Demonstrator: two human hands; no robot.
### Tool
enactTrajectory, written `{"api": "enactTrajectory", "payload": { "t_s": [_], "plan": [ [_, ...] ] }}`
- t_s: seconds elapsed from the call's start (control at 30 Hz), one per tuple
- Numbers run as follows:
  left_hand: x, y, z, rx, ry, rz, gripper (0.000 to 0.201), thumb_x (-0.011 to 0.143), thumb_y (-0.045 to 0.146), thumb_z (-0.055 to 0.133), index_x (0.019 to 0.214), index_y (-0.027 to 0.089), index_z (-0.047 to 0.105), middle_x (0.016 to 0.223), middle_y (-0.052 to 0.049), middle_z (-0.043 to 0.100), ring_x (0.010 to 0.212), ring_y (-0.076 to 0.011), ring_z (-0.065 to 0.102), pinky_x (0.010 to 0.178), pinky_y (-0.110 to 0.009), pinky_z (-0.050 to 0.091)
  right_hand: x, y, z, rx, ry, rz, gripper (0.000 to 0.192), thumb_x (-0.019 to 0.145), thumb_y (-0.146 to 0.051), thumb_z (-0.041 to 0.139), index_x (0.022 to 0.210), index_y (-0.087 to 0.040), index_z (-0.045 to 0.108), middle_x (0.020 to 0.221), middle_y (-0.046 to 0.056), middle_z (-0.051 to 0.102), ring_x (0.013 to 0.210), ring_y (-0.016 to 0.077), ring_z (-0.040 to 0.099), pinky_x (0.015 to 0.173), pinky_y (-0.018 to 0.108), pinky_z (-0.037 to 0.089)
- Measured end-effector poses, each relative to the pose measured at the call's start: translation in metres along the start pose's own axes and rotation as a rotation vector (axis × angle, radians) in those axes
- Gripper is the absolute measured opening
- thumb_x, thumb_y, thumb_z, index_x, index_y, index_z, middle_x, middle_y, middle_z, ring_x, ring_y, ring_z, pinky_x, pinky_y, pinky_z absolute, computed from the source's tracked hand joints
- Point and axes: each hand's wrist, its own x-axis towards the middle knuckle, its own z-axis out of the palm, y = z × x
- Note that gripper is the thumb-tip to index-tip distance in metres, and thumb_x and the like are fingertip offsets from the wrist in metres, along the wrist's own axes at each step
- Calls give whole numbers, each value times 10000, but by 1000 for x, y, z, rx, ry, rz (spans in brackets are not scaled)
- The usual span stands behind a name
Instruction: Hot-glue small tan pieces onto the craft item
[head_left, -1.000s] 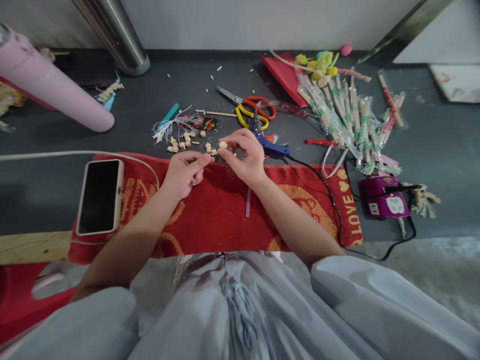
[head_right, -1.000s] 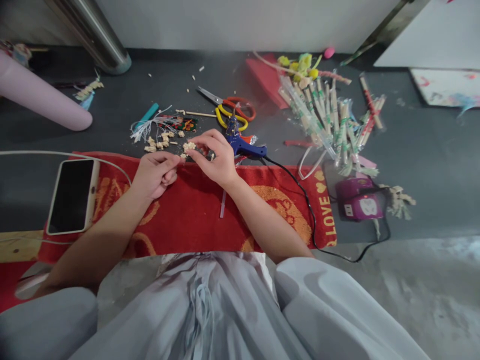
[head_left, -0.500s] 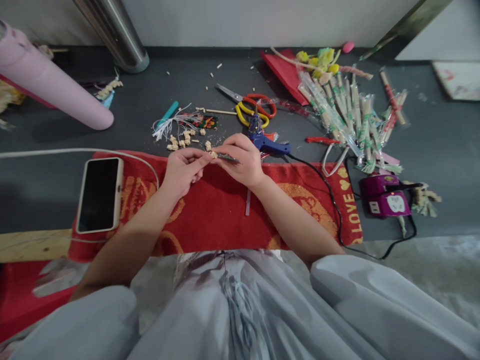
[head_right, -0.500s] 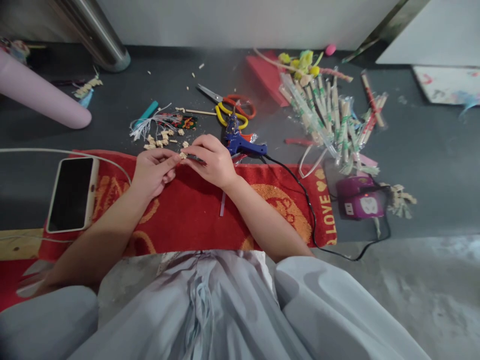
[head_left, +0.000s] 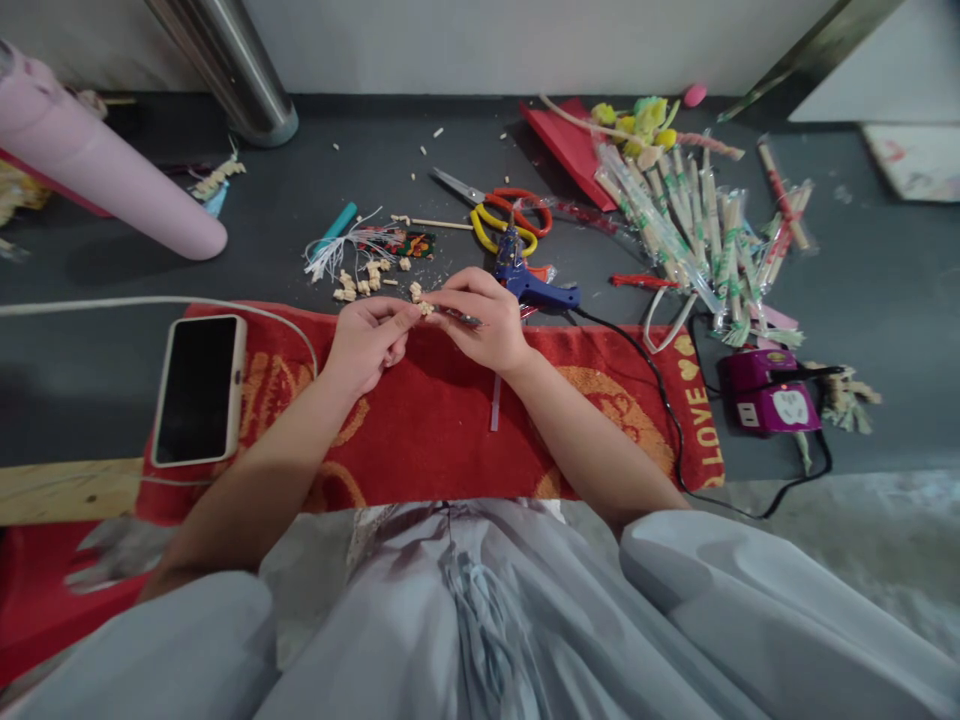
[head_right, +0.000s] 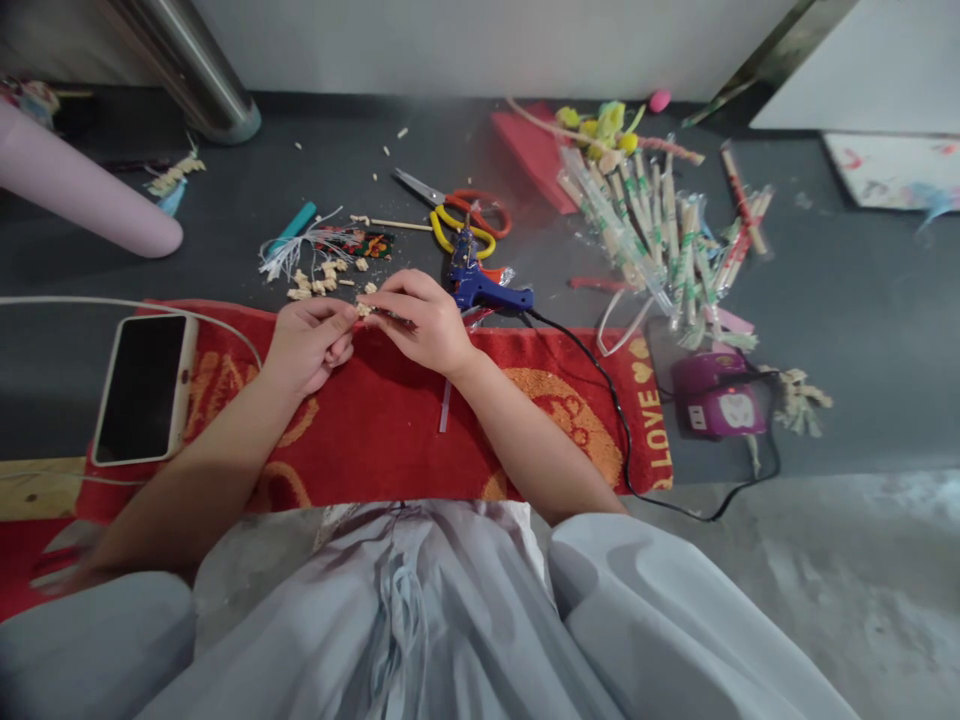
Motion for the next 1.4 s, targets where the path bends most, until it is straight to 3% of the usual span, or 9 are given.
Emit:
{"api": "enactTrajectory", "payload": {
  "t_s": [0.53,0.7,0.93,1.4],
  "plan": [
    [1,0,1,25,20,9,324,605,396,817,640,164,592,330,84,428,258,-26,291,297,-179,183,2,-4,0,108,0,51,296,929,-416,542,1007,-190,716,874,56,605,836,142,581,775,323,512],
    [0,2,1,37,26,-7,267,648,345,776,642,167,577,335,85,428,262,-23,288,304,-174,196,4,-8,0,161,-28,142,324,958,-405,489,1007,-203,737,876,48,635,808,121,588,759,296,512],
    [-2,3,2,37,33,-3,217,660,272,746,640,167,558,347,93,425,262,-23,293,302,-174,193,3,-10,3,362,-19,307,336,893,-473,578,977,-198,751,892,50,690,772,108,604,681,254,507],
    [-1,2,3,71,64,-19,213,692,241,737,635,167,546,387,88,433,275,-14,302,306,-174,201,4,-6,1,494,-72,383,365,845,-507,629,954,-180,750,886,56,714,761,102,634,723,266,541]
  ]
}}
